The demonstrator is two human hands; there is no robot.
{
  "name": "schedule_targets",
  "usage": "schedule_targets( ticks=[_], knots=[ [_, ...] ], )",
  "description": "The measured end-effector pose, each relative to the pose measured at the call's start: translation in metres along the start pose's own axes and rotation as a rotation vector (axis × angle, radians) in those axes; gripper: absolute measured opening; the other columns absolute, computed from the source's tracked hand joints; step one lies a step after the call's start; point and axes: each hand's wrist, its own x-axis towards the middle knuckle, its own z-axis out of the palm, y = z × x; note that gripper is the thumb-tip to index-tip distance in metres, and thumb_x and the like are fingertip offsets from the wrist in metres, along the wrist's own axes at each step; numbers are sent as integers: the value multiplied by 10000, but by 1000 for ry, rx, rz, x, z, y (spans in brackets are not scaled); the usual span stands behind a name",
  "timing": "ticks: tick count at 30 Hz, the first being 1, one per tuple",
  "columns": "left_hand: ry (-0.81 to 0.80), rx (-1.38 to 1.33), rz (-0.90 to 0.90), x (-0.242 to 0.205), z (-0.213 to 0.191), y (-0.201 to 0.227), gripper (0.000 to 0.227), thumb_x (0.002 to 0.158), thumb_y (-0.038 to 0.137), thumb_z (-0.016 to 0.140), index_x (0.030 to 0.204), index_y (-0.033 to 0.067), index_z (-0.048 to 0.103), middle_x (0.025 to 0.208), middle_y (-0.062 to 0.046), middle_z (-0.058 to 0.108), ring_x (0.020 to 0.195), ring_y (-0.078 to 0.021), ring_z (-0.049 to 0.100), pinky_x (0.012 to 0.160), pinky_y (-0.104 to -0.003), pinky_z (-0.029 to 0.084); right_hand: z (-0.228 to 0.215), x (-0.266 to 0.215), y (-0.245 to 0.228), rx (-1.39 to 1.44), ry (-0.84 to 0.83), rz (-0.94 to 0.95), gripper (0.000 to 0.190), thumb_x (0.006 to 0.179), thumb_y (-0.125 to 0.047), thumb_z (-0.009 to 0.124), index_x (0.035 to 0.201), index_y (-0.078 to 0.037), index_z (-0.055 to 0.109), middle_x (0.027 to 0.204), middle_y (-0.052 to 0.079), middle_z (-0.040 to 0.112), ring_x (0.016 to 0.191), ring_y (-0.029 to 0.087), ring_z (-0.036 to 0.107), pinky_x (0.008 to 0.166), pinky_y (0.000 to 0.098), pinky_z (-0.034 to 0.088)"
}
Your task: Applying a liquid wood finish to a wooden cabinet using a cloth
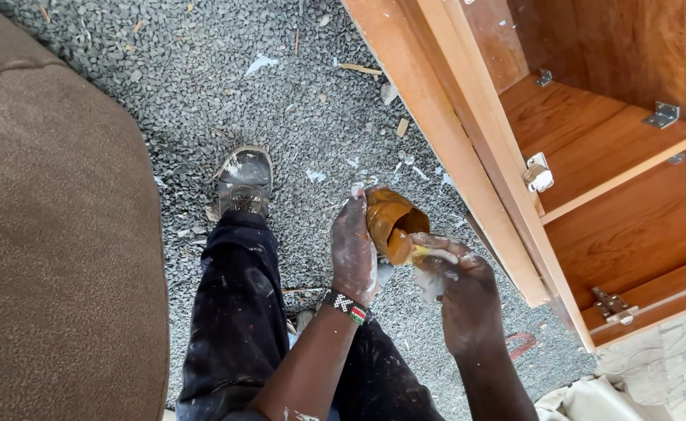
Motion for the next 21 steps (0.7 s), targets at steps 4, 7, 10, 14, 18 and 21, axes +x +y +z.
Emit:
schedule_targets(
  ticks=[4,7,10,14,18,21],
  knots=[
    [3,160,1,3,-5,-1,616,1062,680,635,1138,86,779,1012,-115,826,1011,-277,826,898,-591,722,38,18,-36,-271,346,431,304,1214,-100,550,1182,27,824,1197,190,805,991,296,671,854,455,534],
    [-83,79,35,-16,3,13,617,1081,641,630,1236,64,780,1143,-192,882,1084,-367,887,939,-585,750,37,22,-41,-242,437,514,120,1201,-64,736,1245,-6,831,1160,140,832,941,253,746,699,337,542],
    [4,263,34,-34,11,26,605,1150,710,617,1288,151,803,1002,-73,758,1029,-227,718,1054,-603,653,27,22,-33,-181,253,276,276,1039,42,628,1258,54,795,912,173,757,721,215,654,573,255,476],
    [-23,199,66,-22,13,26,594,1162,678,602,1339,144,790,1124,-119,760,1184,-290,734,1145,-707,587,41,28,-38,-266,265,236,244,1052,31,638,1223,40,811,1018,214,811,757,248,702,586,293,517],
    [71,1,45,-62,28,62,487,1199,533,601,1306,91,775,1198,-148,784,1327,-299,744,1290,-645,575,56,35,-52,0,306,6,229,1089,-37,660,1298,-44,753,1167,155,796,898,223,757,736,266,616],
    [-5,-114,163,-15,9,47,481,1249,446,565,1398,51,795,1305,-264,770,1381,-429,735,1293,-726,555,82,71,-58,-281,389,-200,216,1166,-100,790,1376,-72,747,1215,93,815,983,115,752,767,213,636]
  ],
)
